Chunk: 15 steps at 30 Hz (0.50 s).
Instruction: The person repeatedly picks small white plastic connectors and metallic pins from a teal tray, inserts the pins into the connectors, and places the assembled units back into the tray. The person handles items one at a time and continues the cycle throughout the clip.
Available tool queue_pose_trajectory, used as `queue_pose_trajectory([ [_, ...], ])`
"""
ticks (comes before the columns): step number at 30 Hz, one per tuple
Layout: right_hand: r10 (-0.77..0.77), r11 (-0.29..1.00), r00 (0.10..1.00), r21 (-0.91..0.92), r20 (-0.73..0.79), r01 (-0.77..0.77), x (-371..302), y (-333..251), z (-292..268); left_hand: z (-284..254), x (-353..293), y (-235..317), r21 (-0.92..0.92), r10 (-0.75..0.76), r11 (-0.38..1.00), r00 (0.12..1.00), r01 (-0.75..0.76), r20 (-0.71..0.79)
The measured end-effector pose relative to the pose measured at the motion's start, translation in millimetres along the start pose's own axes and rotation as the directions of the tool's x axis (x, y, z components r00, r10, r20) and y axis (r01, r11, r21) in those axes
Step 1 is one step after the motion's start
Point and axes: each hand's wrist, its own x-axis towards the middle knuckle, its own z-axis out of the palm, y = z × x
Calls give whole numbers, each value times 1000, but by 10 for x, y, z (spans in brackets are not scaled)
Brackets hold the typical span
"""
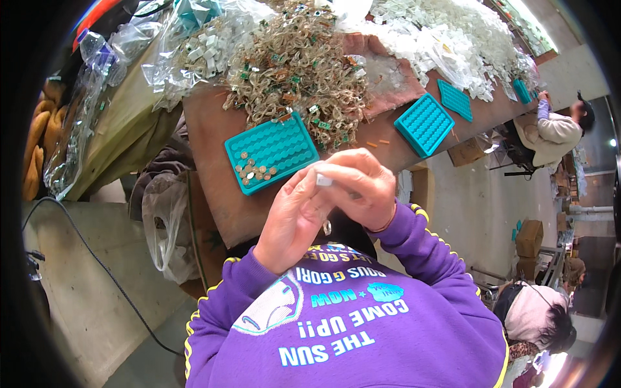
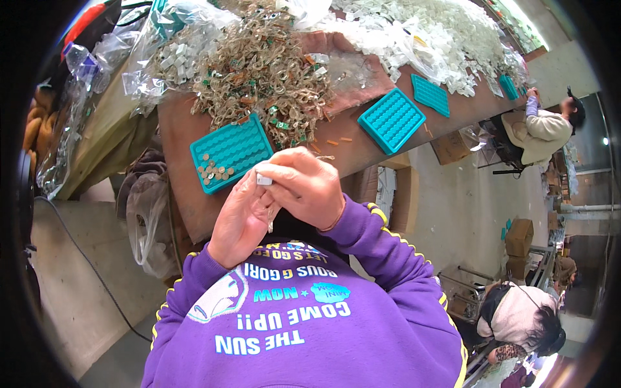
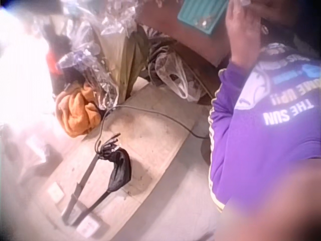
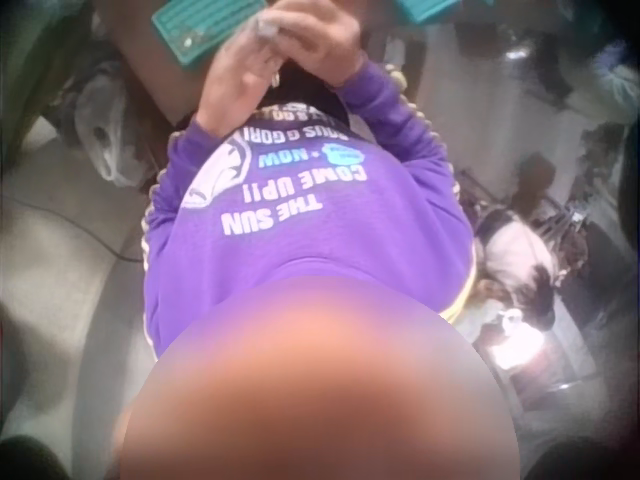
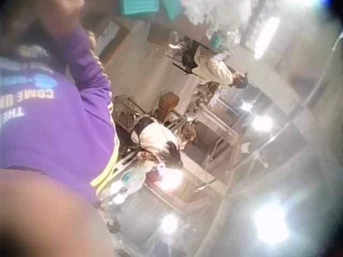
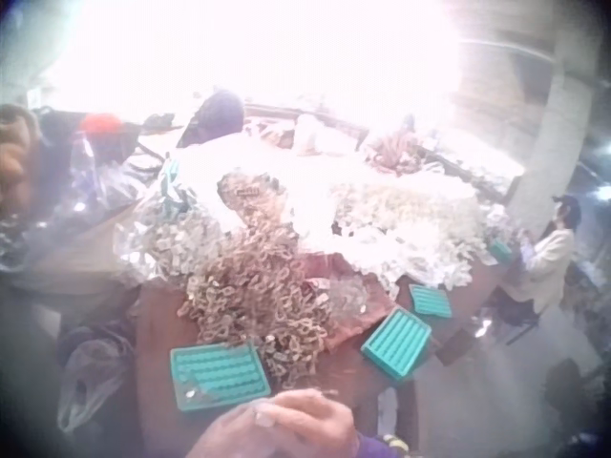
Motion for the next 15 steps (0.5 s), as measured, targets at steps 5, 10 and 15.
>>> queue_pose_trajectory([
  [5, 136, 980, 988, 136, 79, -146, 11, 4, -85, 28, 59, -13, 95, 48, 994, 999, -49, 9],
  [10, 92, 981, 992, 160, 87, -105, 35, 36, -104, 52, 86, -25, 161, 124, 980, 992, -118, -30],
  [15, 94, 982, 992, 155, 88, -107, 56, 51, -111, 32, 95, -1, 217, 158, 964, 987, -153, -6],
])
